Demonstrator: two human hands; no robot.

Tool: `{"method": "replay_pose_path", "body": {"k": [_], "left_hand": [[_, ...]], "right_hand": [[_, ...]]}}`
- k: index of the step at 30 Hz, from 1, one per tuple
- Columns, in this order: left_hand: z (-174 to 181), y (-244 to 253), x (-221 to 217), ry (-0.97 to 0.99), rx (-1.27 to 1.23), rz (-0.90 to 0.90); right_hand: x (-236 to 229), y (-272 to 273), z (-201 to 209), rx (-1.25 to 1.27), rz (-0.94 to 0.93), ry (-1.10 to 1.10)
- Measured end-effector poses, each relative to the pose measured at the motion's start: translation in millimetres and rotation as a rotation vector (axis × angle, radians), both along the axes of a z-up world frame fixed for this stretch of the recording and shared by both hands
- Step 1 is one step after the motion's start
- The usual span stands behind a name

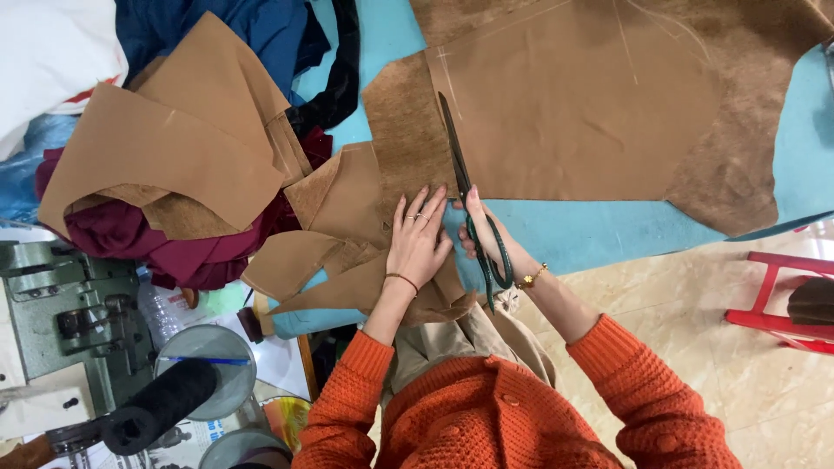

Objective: The person uses large shears to cut a piece of brown fabric along a marked pattern on a light blue table. After cutting, they use a white marker to mark the fabric piece and then fold and stack the cut pieces on the table.

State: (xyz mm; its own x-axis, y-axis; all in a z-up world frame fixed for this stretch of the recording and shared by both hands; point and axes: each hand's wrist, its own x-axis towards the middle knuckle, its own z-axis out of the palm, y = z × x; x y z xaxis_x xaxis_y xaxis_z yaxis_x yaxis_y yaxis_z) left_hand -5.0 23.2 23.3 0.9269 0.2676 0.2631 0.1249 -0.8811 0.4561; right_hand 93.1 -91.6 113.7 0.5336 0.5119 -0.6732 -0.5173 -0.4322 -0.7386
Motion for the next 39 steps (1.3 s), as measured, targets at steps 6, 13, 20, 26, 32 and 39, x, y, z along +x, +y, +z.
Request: {"method": "replay_pose_path", "body": {"k": [6, 13, 20, 26, 32, 39], "left_hand": [[1.4, 0.0, 0.7, -0.001, -0.007, 0.005], [1.0, 0.7, 0.1, -0.008, -0.029, 0.004], [-0.6, 0.2, -0.7, -0.031, -0.057, 0.012], [-3.8, 0.1, 0.2, -0.056, -0.060, 0.020], [-4.4, 0.7, 0.8, -0.106, -0.068, 0.024], [-9.4, 0.1, 1.8, -0.158, -0.057, 0.022]], "right_hand": [[-0.1, 4.5, 5.1, -0.047, -0.026, -0.011], [6.2, 12.2, -8.7, -0.022, -0.039, 0.001], [30.7, 37.0, -21.8, 0.012, -0.006, -0.043], [27.7, 43.2, -13.9, 0.026, -0.085, 0.000], [35.0, 53.0, -5.0, 0.014, -0.078, -0.027], [64.6, 64.4, -49.1, 0.003, 0.017, -0.177]]}}
